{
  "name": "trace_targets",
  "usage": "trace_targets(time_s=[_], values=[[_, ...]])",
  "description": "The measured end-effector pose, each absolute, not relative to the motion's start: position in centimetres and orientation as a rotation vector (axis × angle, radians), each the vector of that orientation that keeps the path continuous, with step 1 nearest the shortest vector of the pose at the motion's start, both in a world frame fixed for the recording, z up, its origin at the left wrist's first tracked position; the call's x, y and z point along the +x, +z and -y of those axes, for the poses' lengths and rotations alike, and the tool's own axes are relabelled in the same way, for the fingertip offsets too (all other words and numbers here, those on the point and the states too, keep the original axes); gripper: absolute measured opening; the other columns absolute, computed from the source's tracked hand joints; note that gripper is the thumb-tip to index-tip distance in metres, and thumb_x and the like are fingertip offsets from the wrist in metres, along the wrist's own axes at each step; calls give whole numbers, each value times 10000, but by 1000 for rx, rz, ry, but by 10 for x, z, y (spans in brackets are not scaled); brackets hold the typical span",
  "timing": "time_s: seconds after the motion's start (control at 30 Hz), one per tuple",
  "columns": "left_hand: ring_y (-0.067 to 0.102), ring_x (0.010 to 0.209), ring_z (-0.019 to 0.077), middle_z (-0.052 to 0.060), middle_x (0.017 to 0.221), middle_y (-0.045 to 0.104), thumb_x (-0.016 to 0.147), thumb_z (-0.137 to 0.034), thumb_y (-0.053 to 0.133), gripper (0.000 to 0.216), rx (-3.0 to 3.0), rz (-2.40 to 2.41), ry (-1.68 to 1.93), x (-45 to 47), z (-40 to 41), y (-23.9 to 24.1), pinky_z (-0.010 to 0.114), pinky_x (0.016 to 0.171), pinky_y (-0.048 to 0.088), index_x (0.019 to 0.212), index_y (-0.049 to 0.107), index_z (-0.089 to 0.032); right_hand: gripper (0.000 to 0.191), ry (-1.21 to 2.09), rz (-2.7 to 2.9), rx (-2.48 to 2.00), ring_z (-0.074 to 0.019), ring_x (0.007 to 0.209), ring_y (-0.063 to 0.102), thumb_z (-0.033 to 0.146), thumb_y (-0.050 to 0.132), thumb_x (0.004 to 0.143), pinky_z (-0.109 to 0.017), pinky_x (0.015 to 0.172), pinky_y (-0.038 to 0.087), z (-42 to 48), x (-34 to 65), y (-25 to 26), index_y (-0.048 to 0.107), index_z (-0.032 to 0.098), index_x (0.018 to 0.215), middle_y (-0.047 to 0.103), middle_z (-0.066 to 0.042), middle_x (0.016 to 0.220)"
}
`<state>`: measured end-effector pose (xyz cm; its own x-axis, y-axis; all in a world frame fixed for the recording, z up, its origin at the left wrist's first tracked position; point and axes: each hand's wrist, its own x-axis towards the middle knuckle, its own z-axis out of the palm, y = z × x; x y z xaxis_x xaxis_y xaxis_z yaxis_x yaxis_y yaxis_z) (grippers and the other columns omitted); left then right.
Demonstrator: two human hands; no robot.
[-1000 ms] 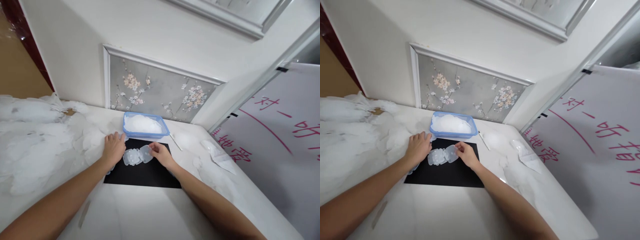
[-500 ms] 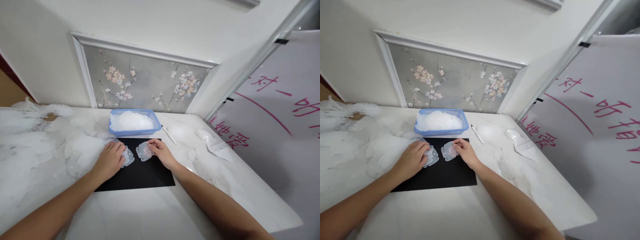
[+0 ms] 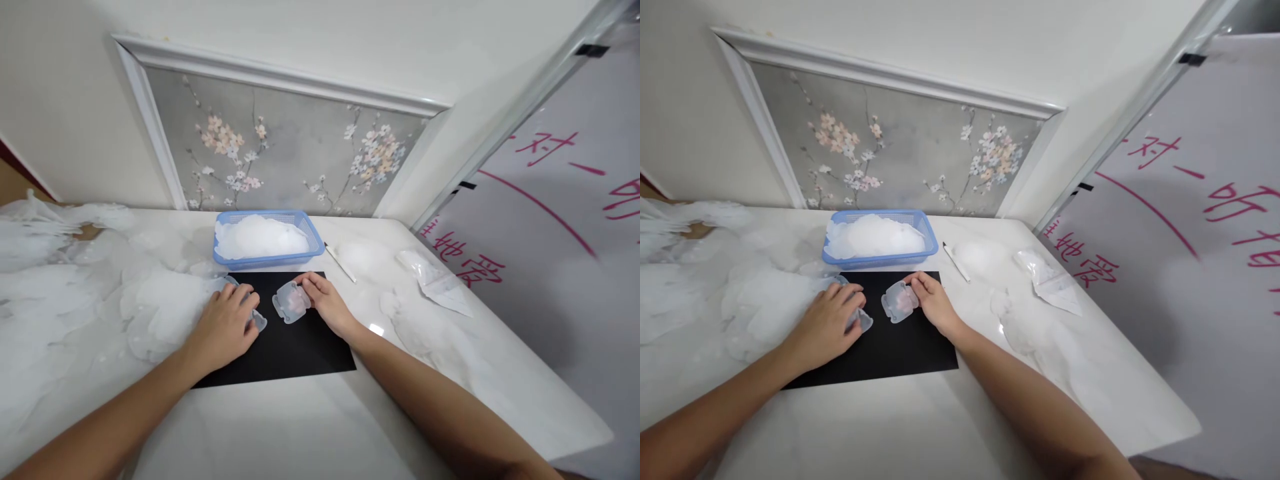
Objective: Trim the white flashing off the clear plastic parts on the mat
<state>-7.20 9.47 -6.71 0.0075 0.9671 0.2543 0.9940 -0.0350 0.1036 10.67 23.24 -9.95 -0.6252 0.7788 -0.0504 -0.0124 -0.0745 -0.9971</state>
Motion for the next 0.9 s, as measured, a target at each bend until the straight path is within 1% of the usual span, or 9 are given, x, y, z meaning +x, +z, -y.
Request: trace_targets(time_s=[0.1, 0.23, 0.33, 0.4, 0.47, 0.53, 0.67, 0.83, 0.9], values=[[516, 1110, 313, 82, 1160, 653, 844, -193, 491, 112, -2204, 2068, -655, -71, -94, -66, 474, 898, 398, 828, 597, -223, 373, 1749, 1627, -833, -147, 591, 510, 589, 562, 814, -282, 563, 440, -232, 106, -99, 610, 226, 883, 565, 7, 681], [544, 1168, 271, 51, 1086, 687, 865, -250, 521, 84, -2175, 2079, -1314, -67, -90, -59, 446, 1016, 367, 793, 563, -239, 370, 1702, 1652, -848, -148, 599, 508, 585, 543, 829, -275, 556, 436, -232, 106, -100, 616, 226, 885, 559, 6, 679], [638, 909, 226, 29, 908, 679, 841, -341, 584, 122, -1903, 2326, -1835, -66, -89, -60, 333, 789, 486, 788, 534, -242, 344, 1663, 1668, -846, -148, 611, 509, 560, 552, 831, -271, 559, 424, -232, 106, -99, 622, 227, 886, 567, 8, 698], [609, 669, 170, -19, 715, 611, 819, -418, 613, 214, -1677, 2495, -2146, -69, -92, -64, 266, 602, 464, 802, 493, -242, 326, 1644, 1678, -845, -143, 602, 498, 539, 559, 831, -267, 553, 405, -232, 106, -98, 624, 225, 891, 562, 13, 694], [579, 575, 148, -61, 633, 555, 791, -486, 633, 310, -1504, 2577, -2461, -72, -97, -68, 252, 552, 452, 842, 445, -246, 314, 1638, 1687, -843, -140, 598, 495, 523, 560, 834, -267, 555, 396, -231, 107, -97, 624, 222, 893, 560, 15, 691], [622, 628, 164, -61, 680, 591, 759, -519, 662, 386, -1375, 2591, -2734, -73, -101, -70, 278, 599, 495, 913, 430, -251, 308, 1637, 1696, -841, -144, 607, 505, 515, 554, 839, -272, 566, 402, -230, 107, -97, 621, 220, 894, 568, 14, 701], [665, 770, 189, -19, 793, 652, 705, -489, 733, 482, -1224, 2672, -2908, -73, -105, -64, 300, 686, 528, 1040, 494, -237, 270, 1521, 1787, -853, -171, 674, 546, 485, 529, 854, -306, 643, 444, -230, 106, -98, 602, 226, 860, 597, 0, 741], [667, 793, 183, 22, 874, 695, 710, -446, 739, 429, -1235, 2707, -2968, -73, -104, -58, 269, 674, 521, 1029, 568, -218, 239, 1107, 1879, -886, -238, 976, 560, 411, 555, 850, -392, 879, 425, -232, 108, -95, 610, 241, 1008, 645, -68, 1045], [673, 798, 190, 22, 880, 702, 714, -430, 737, 404, -1231, 2695, -2979, -75, -105, -59, 275, 674, 525, 1021, 579, -221, 221, 1061, 1748, -918, -228, 976, 558, 421, 500, 887, -384, 887, 422, -233, 111, -90, 588, 239, 976, 637, -65, 1034]])
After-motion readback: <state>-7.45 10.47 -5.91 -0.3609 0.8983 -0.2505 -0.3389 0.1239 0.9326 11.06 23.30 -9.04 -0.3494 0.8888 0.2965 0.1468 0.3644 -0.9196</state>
